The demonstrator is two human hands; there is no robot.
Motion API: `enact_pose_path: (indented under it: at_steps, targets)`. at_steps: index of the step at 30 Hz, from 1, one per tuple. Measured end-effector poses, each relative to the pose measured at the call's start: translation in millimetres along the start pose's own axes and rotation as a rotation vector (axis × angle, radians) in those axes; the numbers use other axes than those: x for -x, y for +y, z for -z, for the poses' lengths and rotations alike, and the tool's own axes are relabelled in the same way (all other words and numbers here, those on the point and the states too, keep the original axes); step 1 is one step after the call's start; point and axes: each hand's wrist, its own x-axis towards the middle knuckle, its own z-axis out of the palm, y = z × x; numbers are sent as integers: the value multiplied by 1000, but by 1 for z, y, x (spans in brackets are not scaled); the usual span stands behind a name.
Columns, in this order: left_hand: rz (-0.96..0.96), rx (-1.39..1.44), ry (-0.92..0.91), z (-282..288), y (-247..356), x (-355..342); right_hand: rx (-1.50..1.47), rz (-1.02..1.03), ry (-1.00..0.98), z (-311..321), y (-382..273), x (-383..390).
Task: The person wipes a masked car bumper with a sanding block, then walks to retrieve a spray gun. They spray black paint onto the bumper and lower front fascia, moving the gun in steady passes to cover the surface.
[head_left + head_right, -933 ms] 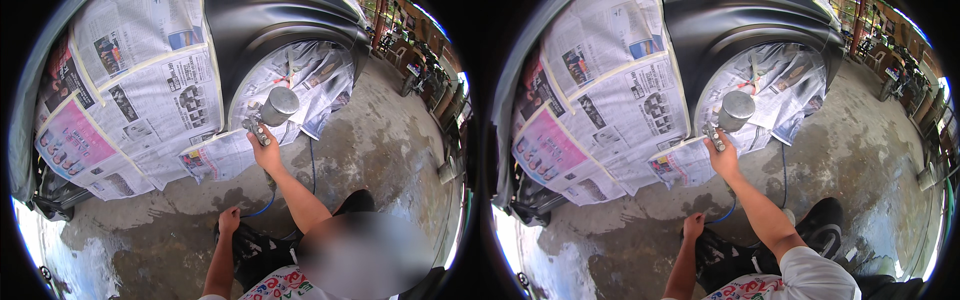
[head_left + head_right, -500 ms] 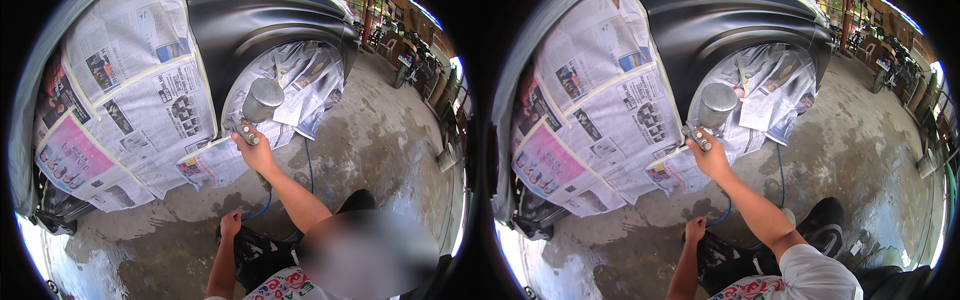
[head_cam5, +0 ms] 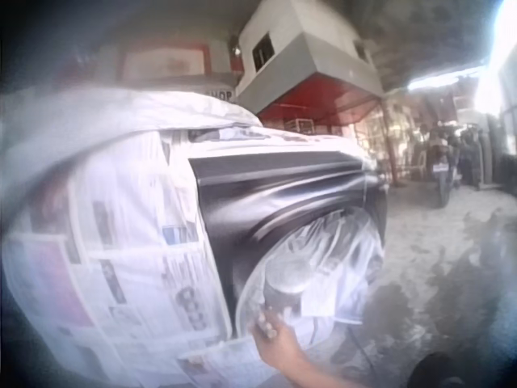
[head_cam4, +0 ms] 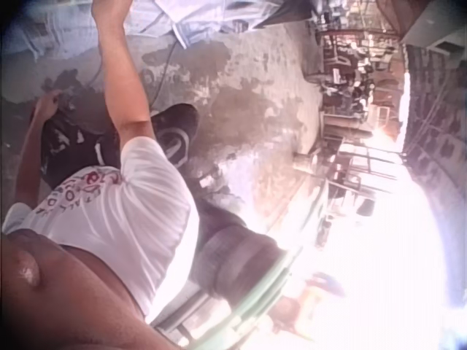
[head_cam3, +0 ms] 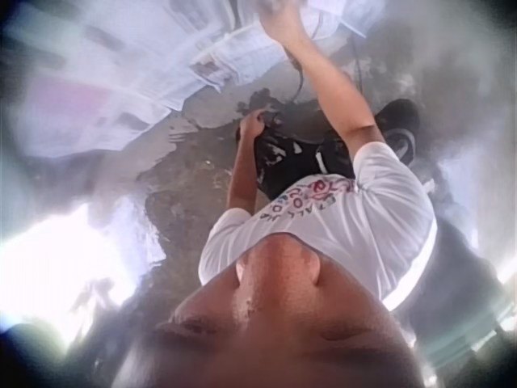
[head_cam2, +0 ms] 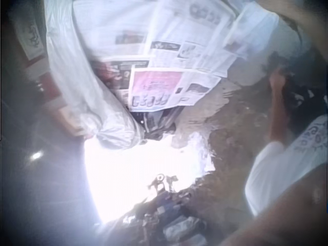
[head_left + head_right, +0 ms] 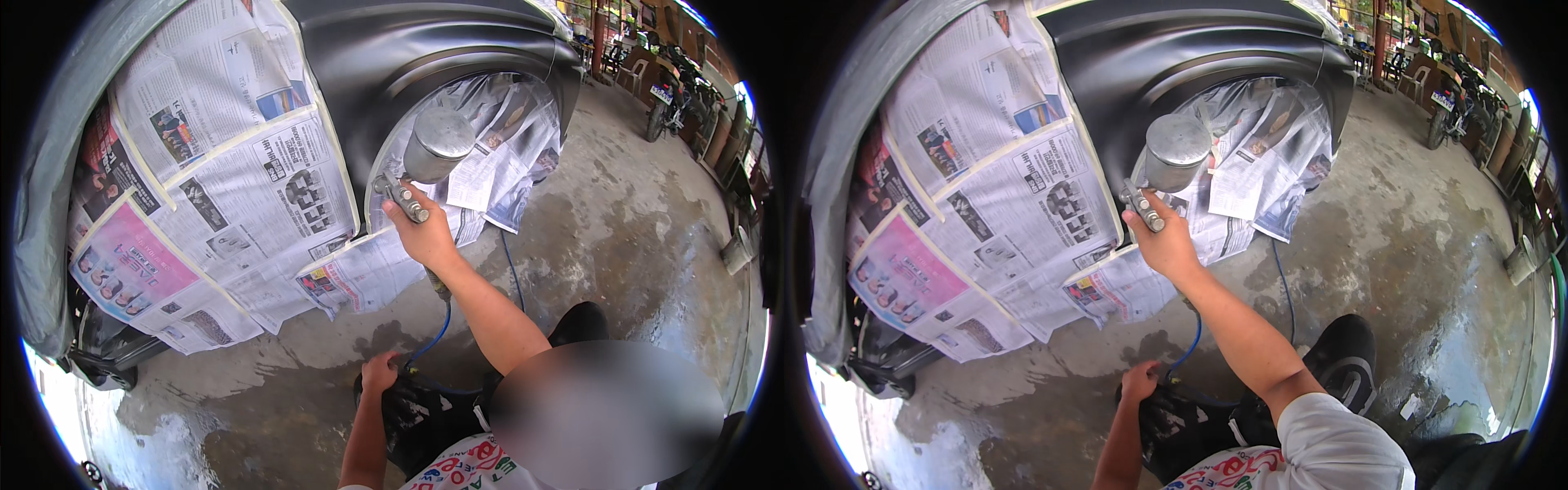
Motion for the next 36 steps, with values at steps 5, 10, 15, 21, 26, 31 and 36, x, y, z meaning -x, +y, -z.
enact_pose_path:
  at_steps: [5,10,15,21,26,31,36]
  targets:
    - [-86,-168,-114,-3,3,-2,-56,-10,-21,28,-5,-22]
    - [-250,-6,-181,-20,21,-2,175,39,189,72,-4,-45]
    - [-285,83,-362,-29,48,-12,125,38,158,66,-11,-40]
    - [-311,102,-377,-32,49,-15,-148,-47,-135,40,-30,-31]
    - [-331,90,-395,-34,48,-14,-16,100,31,68,-19,-55]
    - [-392,512,-358,-39,78,-6,92,105,157,139,-13,-100]
    - [-463,831,-357,-52,132,13,64,-57,239,201,-18,-130]
